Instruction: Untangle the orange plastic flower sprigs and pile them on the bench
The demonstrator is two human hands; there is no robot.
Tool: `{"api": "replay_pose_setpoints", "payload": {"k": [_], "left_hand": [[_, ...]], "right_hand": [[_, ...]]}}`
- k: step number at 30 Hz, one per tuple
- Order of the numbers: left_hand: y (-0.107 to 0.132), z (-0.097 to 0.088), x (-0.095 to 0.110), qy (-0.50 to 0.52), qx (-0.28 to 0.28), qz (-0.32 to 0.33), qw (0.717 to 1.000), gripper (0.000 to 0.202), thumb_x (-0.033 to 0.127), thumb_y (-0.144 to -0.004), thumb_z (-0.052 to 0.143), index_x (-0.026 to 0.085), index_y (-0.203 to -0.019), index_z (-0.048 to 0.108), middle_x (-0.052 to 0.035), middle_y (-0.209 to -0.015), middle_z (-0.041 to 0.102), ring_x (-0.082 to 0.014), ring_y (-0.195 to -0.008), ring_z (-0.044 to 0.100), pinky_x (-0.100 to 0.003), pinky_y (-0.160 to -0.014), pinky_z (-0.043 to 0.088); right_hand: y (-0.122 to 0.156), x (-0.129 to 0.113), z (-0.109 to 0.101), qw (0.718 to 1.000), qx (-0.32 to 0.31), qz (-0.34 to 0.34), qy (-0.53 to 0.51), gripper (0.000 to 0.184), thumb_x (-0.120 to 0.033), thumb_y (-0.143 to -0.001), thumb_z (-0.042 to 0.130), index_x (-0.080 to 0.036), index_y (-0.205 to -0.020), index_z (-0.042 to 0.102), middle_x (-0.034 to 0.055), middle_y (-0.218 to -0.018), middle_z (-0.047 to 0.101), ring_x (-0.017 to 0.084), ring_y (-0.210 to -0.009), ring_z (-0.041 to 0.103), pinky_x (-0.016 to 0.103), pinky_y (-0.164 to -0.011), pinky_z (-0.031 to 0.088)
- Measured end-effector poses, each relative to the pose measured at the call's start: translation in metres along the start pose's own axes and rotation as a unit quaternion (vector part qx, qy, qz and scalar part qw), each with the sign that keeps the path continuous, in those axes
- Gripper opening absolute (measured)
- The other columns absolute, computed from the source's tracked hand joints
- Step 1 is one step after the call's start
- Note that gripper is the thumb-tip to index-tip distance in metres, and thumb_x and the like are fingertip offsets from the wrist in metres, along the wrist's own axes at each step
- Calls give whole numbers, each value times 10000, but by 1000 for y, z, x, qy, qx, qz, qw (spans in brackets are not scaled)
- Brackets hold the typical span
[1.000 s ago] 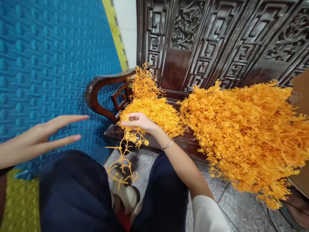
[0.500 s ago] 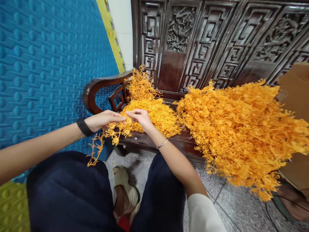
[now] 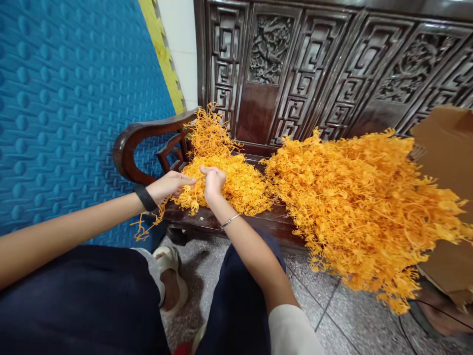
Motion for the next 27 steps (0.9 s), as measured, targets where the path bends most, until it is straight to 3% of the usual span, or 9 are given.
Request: {"api": "replay_pose_setpoints", "payload": {"k": [3, 6, 10, 15, 19, 21, 23, 25, 27], "left_hand": [[3, 6, -6, -32, -17, 17, 999, 385, 414, -657, 691, 165, -468, 465, 98, -335, 226, -42, -332, 191, -212, -390, 136], [15, 10, -15, -117, -85, 58, 988, 380, 442, -690, 642, 144, -480, 536, 69, -345, 302, -51, -350, 236, -215, -396, 133], [23, 2, -22, -108, -152, 61, 981, 338, 471, -718, 622, 147, -635, 577, 71, -355, 376, -54, -333, 281, -196, -382, 180], [16, -8, -20, -3, -130, 25, 991, 328, 457, -751, 614, 169, -905, 579, 39, -446, 530, -93, -342, 443, -186, -366, 260], [19, -6, -17, 79, -131, 18, 988, 314, 376, -739, 643, 159, -961, 599, 8, -565, 609, -113, -380, 523, -218, -396, 375], [21, -6, -19, 72, -134, 6, 988, 276, 350, -752, 624, 156, -948, 605, 16, -529, 590, -116, -363, 517, -220, -387, 378], [21, -9, -24, 44, -130, -7, 991, 248, 330, -785, 573, 155, -957, 609, 37, -447, 537, -114, -319, 481, -208, -358, 345], [20, -15, -31, 17, -113, -13, 993, 241, 319, -802, 540, 154, -961, 615, 56, -381, 478, -108, -278, 435, -193, -326, 300], [19, -22, -36, -2, -86, -11, 996, 237, 330, -800, 543, 153, -936, 622, 74, -341, 419, -93, -246, 375, -180, -295, 247]], "right_hand": [[-22, -10, -13, 997, 54, -43, 44, 204, -184, -620, 604, -197, -501, 439, -53, -491, 461, 85, -483, 398, 232, -466, 313], [-54, -36, -47, 989, 104, -63, 86, 199, -200, -698, 554, -202, -555, 416, -49, -497, 462, 77, -457, 380, 243, -457, 284], [-84, -62, -85, 983, 51, -102, 145, 159, -243, -701, 632, -160, -606, 536, -41, -527, 494, 68, -509, 430, 247, -523, 306], [-94, -42, -83, 958, -9, -134, 253, 131, -182, -583, 724, -143, -629, 607, -25, -568, 548, 94, -539, 460, 265, -591, 360], [-87, -34, -66, 906, -51, -212, 363, 280, -241, -591, 729, -156, -844, 643, 47, -898, 625, 112, -626, 510, 310, -713, 419], [-74, -36, -56, 909, -107, -221, 337, 285, -328, -655, 695, -160, -879, 643, 85, -1029, 611, 138, -726, 551, 316, -736, 428], [-52, -36, -41, 913, -235, -177, 282, 306, -438, -771, 578, -169, -899, 647, 93, -1034, 624, 162, -827, 580, 314, -742, 439], [-21, -33, -22, 884, -381, -110, 247, 333, -474, -813, 531, -182, -909, 657, 77, -980, 649, 166, -881, 592, 314, -771, 445], [9, -31, -9, 848, -460, -87, 250, 273, -421, -749, 649, -190, -892, 666, 49, -928, 654, 155, -869, 589, 309, -800, 438]]}}
Point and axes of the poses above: each hand's wrist, its own y-axis away from the middle knuckle, its own z-axis out of the palm, x = y × z, the point moved 5 cm from there along -y, towards the middle knuckle
